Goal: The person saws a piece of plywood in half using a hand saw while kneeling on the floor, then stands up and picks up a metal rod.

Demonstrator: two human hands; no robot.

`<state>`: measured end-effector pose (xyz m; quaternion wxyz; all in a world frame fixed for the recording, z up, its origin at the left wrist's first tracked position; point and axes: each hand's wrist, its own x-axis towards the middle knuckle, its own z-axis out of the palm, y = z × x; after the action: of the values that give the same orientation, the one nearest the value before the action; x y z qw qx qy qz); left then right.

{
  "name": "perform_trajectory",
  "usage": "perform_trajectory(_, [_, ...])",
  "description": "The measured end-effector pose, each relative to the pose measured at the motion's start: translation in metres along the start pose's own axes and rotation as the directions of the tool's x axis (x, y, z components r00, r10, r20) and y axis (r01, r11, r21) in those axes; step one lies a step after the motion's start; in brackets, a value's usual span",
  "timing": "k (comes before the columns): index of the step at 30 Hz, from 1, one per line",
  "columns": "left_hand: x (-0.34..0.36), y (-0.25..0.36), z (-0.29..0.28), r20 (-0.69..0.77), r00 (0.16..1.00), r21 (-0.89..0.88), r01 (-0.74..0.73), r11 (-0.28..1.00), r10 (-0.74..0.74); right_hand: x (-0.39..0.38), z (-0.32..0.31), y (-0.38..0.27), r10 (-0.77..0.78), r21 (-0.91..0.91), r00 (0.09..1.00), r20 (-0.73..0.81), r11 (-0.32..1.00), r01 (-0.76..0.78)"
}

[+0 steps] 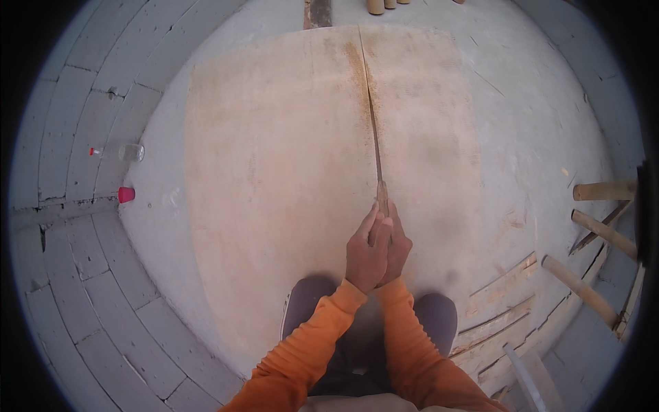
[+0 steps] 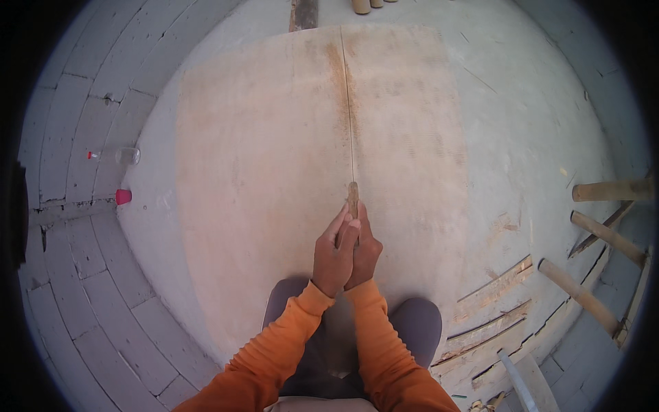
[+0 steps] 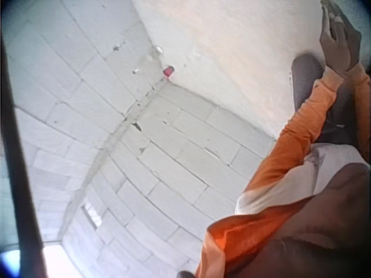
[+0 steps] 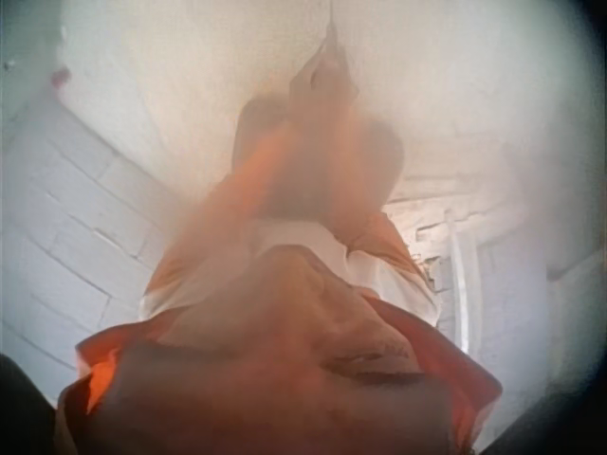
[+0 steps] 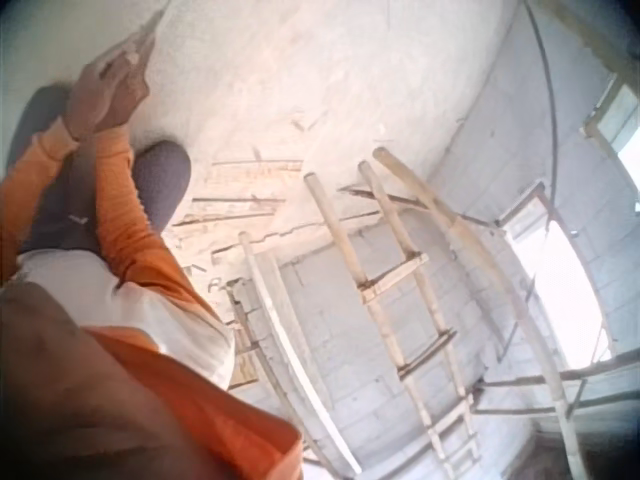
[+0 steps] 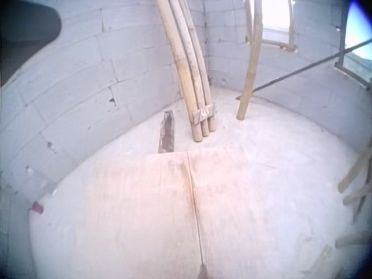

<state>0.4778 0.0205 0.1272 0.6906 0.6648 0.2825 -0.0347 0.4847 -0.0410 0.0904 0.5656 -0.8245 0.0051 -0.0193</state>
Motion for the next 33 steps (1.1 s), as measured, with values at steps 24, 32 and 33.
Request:
perform_trajectory(24, [0.093, 0.035, 0.010, -0.113, 0.993, -0.073, 0.009, 0.997, -0.017, 0.094, 0.028, -0.007, 0.029, 0.047, 0.994, 0.106, 0.998, -0.034])
perform_trajectory(32, [-0.084, -0.009, -0.004, -0.028, 0.999, 0.153, -0.026, 0.988, 0.031, -0.076, -0.031, -0.015, -0.063, -0.172, 0.998, -0.021, 0.983, 0.058])
perform_trajectory(33, [-0.069, -0.008, 0.002, -0.022, 0.999, 0.135, -0.036, 0.990, 0.040, -0.061, -0.032, -0.016, -0.006, -0.119, 1.000, -0.014, 0.993, 0.004])
